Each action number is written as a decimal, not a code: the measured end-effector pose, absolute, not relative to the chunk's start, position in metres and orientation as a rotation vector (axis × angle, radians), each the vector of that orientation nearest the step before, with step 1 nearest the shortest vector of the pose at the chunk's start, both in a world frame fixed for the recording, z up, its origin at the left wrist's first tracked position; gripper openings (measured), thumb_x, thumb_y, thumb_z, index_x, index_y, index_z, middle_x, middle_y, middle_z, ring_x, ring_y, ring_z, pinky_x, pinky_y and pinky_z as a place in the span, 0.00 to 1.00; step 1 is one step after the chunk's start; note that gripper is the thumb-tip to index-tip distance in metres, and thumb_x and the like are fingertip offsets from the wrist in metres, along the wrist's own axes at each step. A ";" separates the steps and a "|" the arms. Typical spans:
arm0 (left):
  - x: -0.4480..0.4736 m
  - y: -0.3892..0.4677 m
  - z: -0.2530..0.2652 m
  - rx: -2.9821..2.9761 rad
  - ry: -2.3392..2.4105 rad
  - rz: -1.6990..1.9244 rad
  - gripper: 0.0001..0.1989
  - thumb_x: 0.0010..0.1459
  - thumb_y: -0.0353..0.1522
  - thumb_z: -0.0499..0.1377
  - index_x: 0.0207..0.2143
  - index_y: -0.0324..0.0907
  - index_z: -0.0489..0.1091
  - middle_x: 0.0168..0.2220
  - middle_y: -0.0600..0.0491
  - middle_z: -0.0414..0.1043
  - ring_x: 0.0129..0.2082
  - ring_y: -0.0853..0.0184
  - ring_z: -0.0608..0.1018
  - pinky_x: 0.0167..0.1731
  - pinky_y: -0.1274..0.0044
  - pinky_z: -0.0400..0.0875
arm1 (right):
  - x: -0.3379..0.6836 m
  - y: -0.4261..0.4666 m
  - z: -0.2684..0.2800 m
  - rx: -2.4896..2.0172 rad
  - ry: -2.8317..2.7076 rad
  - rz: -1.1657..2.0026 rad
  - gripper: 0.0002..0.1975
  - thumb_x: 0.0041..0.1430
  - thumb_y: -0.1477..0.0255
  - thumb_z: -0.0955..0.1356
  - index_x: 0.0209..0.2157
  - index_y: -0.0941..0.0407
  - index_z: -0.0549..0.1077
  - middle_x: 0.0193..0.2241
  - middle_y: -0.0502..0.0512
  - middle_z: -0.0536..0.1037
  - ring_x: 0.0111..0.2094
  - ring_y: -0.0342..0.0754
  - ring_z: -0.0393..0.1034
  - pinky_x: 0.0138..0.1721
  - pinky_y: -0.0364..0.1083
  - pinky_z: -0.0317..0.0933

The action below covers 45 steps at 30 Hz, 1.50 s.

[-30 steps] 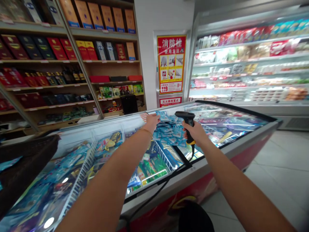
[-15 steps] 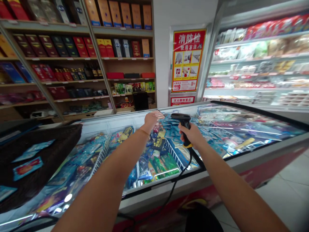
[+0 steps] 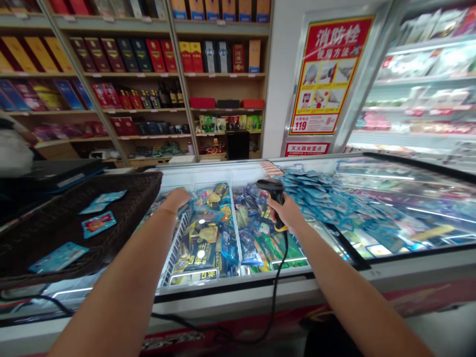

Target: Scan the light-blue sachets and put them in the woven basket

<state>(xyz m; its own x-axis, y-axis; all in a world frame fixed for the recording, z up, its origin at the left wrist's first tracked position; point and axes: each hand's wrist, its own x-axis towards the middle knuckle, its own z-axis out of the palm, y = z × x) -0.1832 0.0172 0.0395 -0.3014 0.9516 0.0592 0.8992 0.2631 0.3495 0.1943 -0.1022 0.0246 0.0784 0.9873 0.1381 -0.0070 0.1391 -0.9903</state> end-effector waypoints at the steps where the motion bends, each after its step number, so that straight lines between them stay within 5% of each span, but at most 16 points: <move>1: -0.188 0.018 0.040 1.756 2.347 0.369 0.08 0.45 0.36 0.63 0.26 0.40 0.75 0.28 0.37 0.78 0.40 0.43 0.81 0.39 0.66 0.71 | 0.196 -0.102 0.021 -1.152 -1.222 1.058 0.17 0.51 0.64 0.74 0.34 0.55 0.65 0.18 0.44 0.71 0.13 0.41 0.66 0.14 0.40 0.60; 4: -0.197 0.019 0.043 1.797 2.302 0.205 0.13 0.47 0.41 0.62 0.18 0.42 0.71 0.23 0.42 0.76 0.33 0.50 0.81 0.34 0.71 0.70 | 0.202 -0.102 0.014 -1.184 -1.204 1.115 0.18 0.49 0.63 0.75 0.34 0.55 0.65 0.19 0.44 0.72 0.13 0.41 0.65 0.14 0.41 0.60; 8: -0.208 0.016 0.047 1.812 2.180 0.284 0.18 0.41 0.48 0.66 0.20 0.43 0.72 0.23 0.47 0.77 0.27 0.56 0.79 0.30 0.72 0.69 | 0.204 -0.101 0.014 -1.190 -1.157 1.143 0.20 0.47 0.62 0.76 0.34 0.55 0.64 0.19 0.44 0.72 0.13 0.41 0.65 0.13 0.41 0.58; 15: -0.206 0.016 0.049 1.870 2.095 0.181 0.17 0.35 0.45 0.69 0.18 0.43 0.71 0.21 0.48 0.75 0.25 0.57 0.78 0.29 0.71 0.69 | 0.205 -0.103 0.015 -1.198 -1.209 1.139 0.17 0.49 0.64 0.75 0.35 0.55 0.65 0.18 0.44 0.71 0.13 0.42 0.65 0.14 0.41 0.60; 24: -0.186 0.008 0.060 1.889 2.324 0.288 0.44 0.31 0.41 0.75 0.53 0.43 0.69 0.45 0.40 0.78 0.48 0.47 0.78 0.45 0.65 0.71 | 0.207 -0.099 0.012 -1.159 -1.214 1.154 0.15 0.51 0.65 0.74 0.34 0.55 0.66 0.18 0.44 0.71 0.13 0.41 0.65 0.13 0.40 0.59; 31: -0.164 0.006 0.073 2.176 2.466 0.173 0.34 0.30 0.36 0.74 0.45 0.43 0.75 0.53 0.35 0.74 0.58 0.35 0.68 0.54 0.54 0.63 | 0.207 -0.101 0.015 -1.192 -1.194 1.158 0.14 0.54 0.67 0.74 0.33 0.55 0.65 0.18 0.44 0.71 0.13 0.41 0.65 0.13 0.40 0.59; 37: -0.157 0.008 0.081 2.090 2.157 0.494 0.18 0.35 0.34 0.69 0.34 0.42 0.77 0.31 0.49 0.78 0.40 0.53 0.79 0.38 0.73 0.70 | 0.208 -0.098 0.011 -1.187 -1.221 1.141 0.15 0.54 0.65 0.74 0.33 0.54 0.65 0.19 0.44 0.72 0.14 0.41 0.66 0.14 0.40 0.60; 45: -0.078 0.006 0.071 1.906 1.741 1.008 0.06 0.41 0.32 0.64 0.25 0.41 0.73 0.19 0.57 0.67 0.23 0.67 0.71 0.26 0.77 0.64 | 0.210 -0.099 0.012 -1.157 -1.226 1.136 0.14 0.53 0.66 0.74 0.34 0.55 0.67 0.18 0.44 0.71 0.13 0.41 0.66 0.13 0.40 0.59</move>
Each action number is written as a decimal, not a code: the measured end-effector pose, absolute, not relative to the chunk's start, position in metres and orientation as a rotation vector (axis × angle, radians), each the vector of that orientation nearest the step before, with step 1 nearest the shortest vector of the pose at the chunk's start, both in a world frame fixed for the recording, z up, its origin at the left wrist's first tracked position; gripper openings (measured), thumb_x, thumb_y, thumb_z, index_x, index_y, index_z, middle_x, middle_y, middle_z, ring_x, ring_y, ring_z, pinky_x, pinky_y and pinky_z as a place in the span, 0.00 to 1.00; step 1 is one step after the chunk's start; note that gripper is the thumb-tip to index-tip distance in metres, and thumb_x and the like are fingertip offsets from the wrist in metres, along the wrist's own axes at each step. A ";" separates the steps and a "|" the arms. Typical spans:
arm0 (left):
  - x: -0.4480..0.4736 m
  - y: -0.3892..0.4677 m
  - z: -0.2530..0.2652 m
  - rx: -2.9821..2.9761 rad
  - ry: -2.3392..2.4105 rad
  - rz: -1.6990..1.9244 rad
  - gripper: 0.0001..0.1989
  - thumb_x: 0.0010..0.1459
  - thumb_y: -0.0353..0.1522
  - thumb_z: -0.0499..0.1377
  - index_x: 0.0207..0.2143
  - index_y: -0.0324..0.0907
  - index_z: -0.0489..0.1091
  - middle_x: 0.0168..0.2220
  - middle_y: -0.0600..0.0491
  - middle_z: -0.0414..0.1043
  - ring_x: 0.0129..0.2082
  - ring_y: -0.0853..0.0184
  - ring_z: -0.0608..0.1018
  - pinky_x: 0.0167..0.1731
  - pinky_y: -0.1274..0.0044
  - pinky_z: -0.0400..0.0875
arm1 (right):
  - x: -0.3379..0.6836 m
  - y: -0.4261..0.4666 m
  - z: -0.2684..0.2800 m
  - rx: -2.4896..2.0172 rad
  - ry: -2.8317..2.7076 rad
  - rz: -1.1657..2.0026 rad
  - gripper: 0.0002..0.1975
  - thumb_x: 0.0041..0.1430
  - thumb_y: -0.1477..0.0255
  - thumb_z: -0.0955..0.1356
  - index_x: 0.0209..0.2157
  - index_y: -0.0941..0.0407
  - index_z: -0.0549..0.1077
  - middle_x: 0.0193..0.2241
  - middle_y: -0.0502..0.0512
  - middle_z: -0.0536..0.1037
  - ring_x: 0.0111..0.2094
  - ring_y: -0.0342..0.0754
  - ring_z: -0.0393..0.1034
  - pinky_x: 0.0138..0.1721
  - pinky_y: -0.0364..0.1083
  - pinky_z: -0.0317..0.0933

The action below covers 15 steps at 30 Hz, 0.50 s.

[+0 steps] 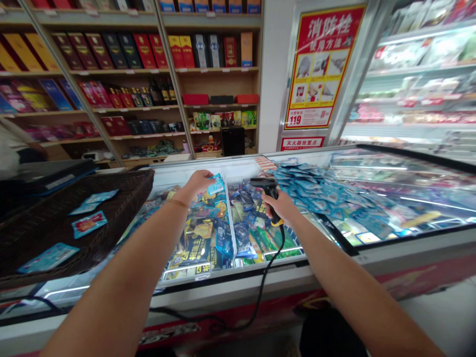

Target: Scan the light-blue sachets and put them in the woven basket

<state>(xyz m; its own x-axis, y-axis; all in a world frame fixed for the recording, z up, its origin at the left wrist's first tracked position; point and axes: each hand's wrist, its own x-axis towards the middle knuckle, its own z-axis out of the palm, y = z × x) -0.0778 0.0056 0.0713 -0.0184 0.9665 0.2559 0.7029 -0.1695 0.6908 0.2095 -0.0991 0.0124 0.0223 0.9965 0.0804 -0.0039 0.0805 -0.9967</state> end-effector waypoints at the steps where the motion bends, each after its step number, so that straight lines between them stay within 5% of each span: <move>1: -0.068 0.006 0.068 1.886 1.695 1.043 0.05 0.43 0.32 0.64 0.26 0.41 0.73 0.19 0.57 0.66 0.22 0.67 0.70 0.25 0.77 0.64 | 0.210 -0.099 0.013 -1.157 -1.225 1.135 0.14 0.53 0.65 0.74 0.34 0.55 0.66 0.18 0.44 0.71 0.13 0.41 0.66 0.13 0.40 0.59; 6: -0.034 0.015 0.039 1.744 1.525 1.168 0.11 0.45 0.31 0.64 0.34 0.43 0.72 0.26 0.57 0.70 0.24 0.67 0.73 0.26 0.77 0.68 | 0.211 -0.101 0.014 -1.163 -1.215 1.134 0.15 0.53 0.65 0.74 0.33 0.55 0.66 0.19 0.44 0.72 0.13 0.41 0.65 0.13 0.40 0.59; 12: -0.011 0.019 0.002 1.631 1.491 1.374 0.32 0.36 0.25 0.67 0.48 0.42 0.68 0.30 0.57 0.73 0.31 0.65 0.76 0.35 0.75 0.71 | 0.210 -0.102 0.017 -1.163 -1.209 1.150 0.15 0.53 0.65 0.74 0.35 0.55 0.66 0.19 0.43 0.71 0.13 0.40 0.65 0.13 0.39 0.59; 15: -0.003 0.016 -0.008 1.395 1.343 1.495 0.30 0.37 0.27 0.68 0.47 0.41 0.66 0.31 0.54 0.75 0.31 0.65 0.78 0.33 0.75 0.72 | 0.210 -0.105 0.019 -1.174 -1.230 1.127 0.14 0.54 0.66 0.73 0.34 0.54 0.65 0.20 0.43 0.72 0.13 0.40 0.66 0.13 0.39 0.59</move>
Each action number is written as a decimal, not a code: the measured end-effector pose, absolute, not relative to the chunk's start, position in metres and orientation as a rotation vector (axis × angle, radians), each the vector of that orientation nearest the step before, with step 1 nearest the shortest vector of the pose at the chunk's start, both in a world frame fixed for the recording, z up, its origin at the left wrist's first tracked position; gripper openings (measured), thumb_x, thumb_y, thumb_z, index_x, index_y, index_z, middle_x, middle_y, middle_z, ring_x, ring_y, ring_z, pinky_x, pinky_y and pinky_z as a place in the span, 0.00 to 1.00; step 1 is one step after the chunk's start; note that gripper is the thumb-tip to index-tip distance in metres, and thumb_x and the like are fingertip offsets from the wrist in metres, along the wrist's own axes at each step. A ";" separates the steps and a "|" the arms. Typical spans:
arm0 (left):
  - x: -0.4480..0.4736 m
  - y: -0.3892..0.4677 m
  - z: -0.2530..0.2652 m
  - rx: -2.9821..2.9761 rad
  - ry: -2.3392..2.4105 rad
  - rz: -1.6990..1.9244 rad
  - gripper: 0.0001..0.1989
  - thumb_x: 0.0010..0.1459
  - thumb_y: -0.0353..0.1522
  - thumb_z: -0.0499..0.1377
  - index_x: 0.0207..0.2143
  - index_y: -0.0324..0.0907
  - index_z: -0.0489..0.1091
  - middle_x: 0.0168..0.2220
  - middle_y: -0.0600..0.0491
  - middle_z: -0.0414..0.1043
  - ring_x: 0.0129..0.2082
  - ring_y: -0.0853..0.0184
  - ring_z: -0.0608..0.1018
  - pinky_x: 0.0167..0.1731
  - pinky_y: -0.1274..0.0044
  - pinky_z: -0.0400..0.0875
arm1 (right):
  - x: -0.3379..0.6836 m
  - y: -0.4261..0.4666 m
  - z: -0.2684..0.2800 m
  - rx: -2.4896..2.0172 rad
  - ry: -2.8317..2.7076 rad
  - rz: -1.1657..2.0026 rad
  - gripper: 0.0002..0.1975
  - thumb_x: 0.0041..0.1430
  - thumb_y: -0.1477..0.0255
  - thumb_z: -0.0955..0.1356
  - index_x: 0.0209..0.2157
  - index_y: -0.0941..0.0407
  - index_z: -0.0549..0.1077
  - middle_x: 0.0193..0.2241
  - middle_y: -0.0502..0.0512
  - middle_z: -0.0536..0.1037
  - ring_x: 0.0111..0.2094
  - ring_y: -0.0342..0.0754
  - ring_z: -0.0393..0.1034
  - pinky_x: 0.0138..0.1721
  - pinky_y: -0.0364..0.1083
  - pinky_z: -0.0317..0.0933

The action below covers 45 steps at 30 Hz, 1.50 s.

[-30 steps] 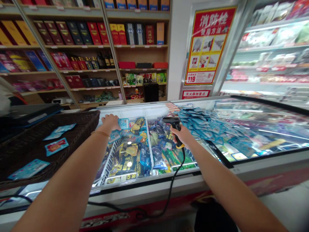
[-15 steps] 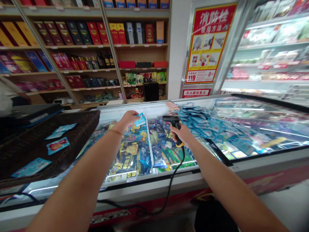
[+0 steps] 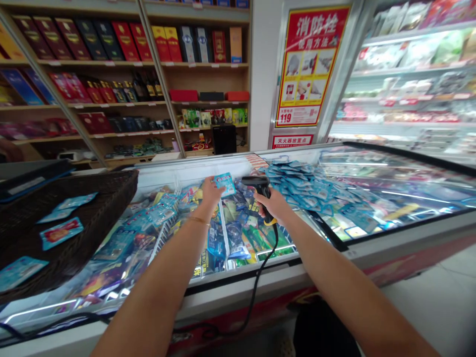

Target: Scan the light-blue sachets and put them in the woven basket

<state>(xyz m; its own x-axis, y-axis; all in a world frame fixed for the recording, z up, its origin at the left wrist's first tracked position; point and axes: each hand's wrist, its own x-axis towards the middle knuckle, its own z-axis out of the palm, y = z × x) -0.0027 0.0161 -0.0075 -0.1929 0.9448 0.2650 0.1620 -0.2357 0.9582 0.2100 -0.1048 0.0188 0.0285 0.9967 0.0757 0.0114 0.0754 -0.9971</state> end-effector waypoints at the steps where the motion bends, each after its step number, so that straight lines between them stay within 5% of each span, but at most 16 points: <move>1: -0.002 0.015 -0.009 1.350 1.280 1.512 0.27 0.38 0.28 0.68 0.44 0.41 0.67 0.33 0.52 0.76 0.32 0.65 0.78 0.33 0.75 0.72 | 0.210 -0.106 0.020 -1.183 -1.240 1.116 0.13 0.54 0.66 0.73 0.34 0.54 0.65 0.20 0.44 0.72 0.13 0.40 0.66 0.13 0.39 0.59; 5: -0.005 0.014 -0.012 1.243 1.195 1.521 0.17 0.42 0.31 0.66 0.37 0.41 0.69 0.36 0.48 0.78 0.34 0.63 0.80 0.29 0.77 0.72 | 0.209 -0.114 0.023 -1.240 -1.343 1.067 0.12 0.55 0.67 0.73 0.32 0.54 0.66 0.19 0.45 0.72 0.12 0.41 0.66 0.13 0.40 0.60; 30: -0.005 0.005 -0.008 1.217 1.241 1.527 0.19 0.43 0.37 0.64 0.40 0.43 0.70 0.30 0.54 0.76 0.27 0.68 0.75 0.27 0.78 0.67 | 0.209 -0.119 0.023 -1.270 -1.408 1.024 0.09 0.56 0.68 0.72 0.34 0.55 0.68 0.19 0.45 0.72 0.12 0.41 0.65 0.14 0.40 0.60; 37: 0.021 0.004 0.025 1.052 1.318 1.497 0.11 0.45 0.29 0.65 0.34 0.40 0.73 0.27 0.54 0.74 0.26 0.70 0.75 0.30 0.77 0.70 | 0.236 -0.122 0.034 -1.143 -1.156 1.053 0.16 0.52 0.62 0.74 0.34 0.55 0.66 0.19 0.44 0.71 0.13 0.41 0.66 0.14 0.40 0.60; 45: 0.132 0.015 0.090 0.708 1.038 1.428 0.13 0.49 0.20 0.67 0.34 0.40 0.70 0.25 0.56 0.72 0.27 0.72 0.78 0.37 0.75 0.80 | 0.333 -0.149 0.078 -1.186 -0.954 0.839 0.17 0.50 0.64 0.76 0.35 0.56 0.68 0.19 0.45 0.71 0.14 0.41 0.65 0.13 0.40 0.60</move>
<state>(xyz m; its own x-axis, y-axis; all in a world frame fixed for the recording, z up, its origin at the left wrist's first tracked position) 0.1322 0.0150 0.0900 -0.1415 0.9791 -0.1459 -0.4410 0.0696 0.8948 0.3332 -0.1488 0.0782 0.3769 0.9128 0.1571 -0.0391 0.1852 -0.9819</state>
